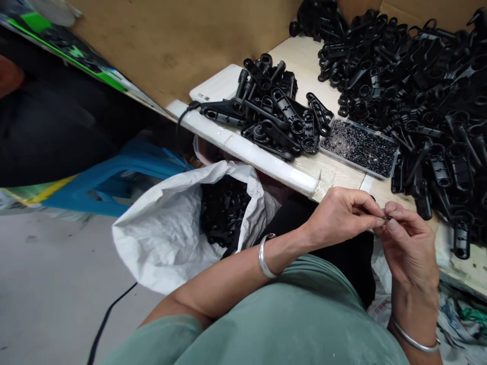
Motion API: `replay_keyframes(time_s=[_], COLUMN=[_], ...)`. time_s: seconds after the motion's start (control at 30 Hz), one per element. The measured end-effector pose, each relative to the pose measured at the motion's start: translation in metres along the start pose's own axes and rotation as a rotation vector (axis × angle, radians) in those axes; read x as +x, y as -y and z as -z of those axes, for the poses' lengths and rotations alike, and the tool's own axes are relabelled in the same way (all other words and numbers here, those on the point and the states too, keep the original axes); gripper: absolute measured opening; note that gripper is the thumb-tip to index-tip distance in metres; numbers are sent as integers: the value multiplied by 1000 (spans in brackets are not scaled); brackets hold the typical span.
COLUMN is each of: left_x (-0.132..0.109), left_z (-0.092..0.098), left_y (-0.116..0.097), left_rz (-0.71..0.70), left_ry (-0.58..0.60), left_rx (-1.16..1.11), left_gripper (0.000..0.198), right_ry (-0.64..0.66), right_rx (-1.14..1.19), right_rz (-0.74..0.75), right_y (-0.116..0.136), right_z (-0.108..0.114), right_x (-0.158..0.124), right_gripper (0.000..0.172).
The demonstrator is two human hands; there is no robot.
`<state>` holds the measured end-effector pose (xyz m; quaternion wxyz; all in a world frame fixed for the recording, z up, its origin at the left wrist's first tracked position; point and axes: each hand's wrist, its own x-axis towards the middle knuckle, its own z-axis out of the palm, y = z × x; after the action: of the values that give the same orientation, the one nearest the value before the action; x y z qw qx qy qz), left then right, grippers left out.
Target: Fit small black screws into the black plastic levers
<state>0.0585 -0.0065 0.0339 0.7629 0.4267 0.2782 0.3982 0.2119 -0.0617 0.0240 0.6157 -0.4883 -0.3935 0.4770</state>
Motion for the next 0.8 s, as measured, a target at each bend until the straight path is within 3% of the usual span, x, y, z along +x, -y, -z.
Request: replay_keyframes(time_s=[0.47,0.8], left_x=[-4,-8], left_z=[1,1], left_y=[5,7], left_rz=[-177,-186], left_ry=[-63,-19], left_rx=[339,409], left_gripper=[7,10], right_ry=[-86,33], right_rx=[-399,-92], right_rz=[243,-3], right_y=[3,2], right_z=[2,7], right_x=[-8,-5], right_gripper=[15,12])
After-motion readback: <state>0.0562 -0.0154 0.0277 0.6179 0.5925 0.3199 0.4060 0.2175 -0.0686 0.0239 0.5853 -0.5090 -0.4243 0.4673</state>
